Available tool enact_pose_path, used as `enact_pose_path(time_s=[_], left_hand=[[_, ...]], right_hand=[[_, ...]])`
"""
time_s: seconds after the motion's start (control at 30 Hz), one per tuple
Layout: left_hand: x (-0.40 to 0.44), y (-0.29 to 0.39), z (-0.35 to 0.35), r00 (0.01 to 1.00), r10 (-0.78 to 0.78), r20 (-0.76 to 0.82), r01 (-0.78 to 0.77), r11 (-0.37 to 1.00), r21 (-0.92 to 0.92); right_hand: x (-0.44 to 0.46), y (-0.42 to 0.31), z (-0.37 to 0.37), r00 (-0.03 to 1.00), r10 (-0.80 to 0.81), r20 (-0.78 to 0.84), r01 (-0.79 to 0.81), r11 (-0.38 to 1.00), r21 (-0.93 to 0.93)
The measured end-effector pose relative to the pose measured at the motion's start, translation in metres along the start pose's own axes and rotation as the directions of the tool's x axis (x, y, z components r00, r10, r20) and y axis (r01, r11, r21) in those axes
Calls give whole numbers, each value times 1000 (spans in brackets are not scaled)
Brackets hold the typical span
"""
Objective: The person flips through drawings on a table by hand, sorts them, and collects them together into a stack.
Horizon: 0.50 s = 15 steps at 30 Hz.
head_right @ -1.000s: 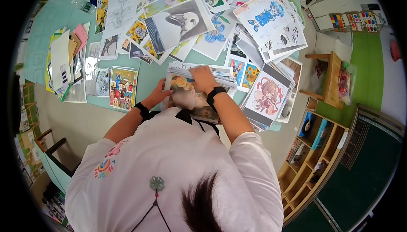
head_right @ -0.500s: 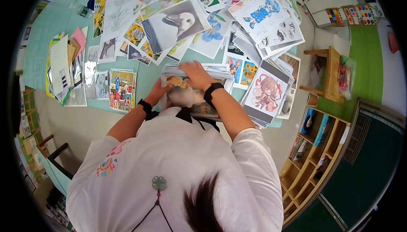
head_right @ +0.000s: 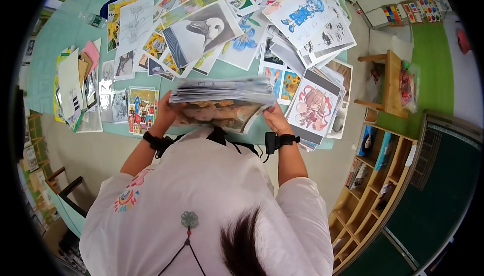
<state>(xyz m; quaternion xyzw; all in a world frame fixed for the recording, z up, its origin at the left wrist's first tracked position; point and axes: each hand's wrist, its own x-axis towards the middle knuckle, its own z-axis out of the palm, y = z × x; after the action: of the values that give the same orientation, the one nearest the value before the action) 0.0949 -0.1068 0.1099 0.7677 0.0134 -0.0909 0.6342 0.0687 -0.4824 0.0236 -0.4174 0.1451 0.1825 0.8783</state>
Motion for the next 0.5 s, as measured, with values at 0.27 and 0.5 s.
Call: enact_pose_path(time_s=[0.27,0.5], left_hand=[[-21,12,-37,965,140,219,-93,973,-211],[-18,-20,-25,987,111,115,-105,993,-62]], right_hand=[[-25,-68,99,905,-406,132,384,641,-665],[-13,-28,82,944,-292,156,321,691,-647]])
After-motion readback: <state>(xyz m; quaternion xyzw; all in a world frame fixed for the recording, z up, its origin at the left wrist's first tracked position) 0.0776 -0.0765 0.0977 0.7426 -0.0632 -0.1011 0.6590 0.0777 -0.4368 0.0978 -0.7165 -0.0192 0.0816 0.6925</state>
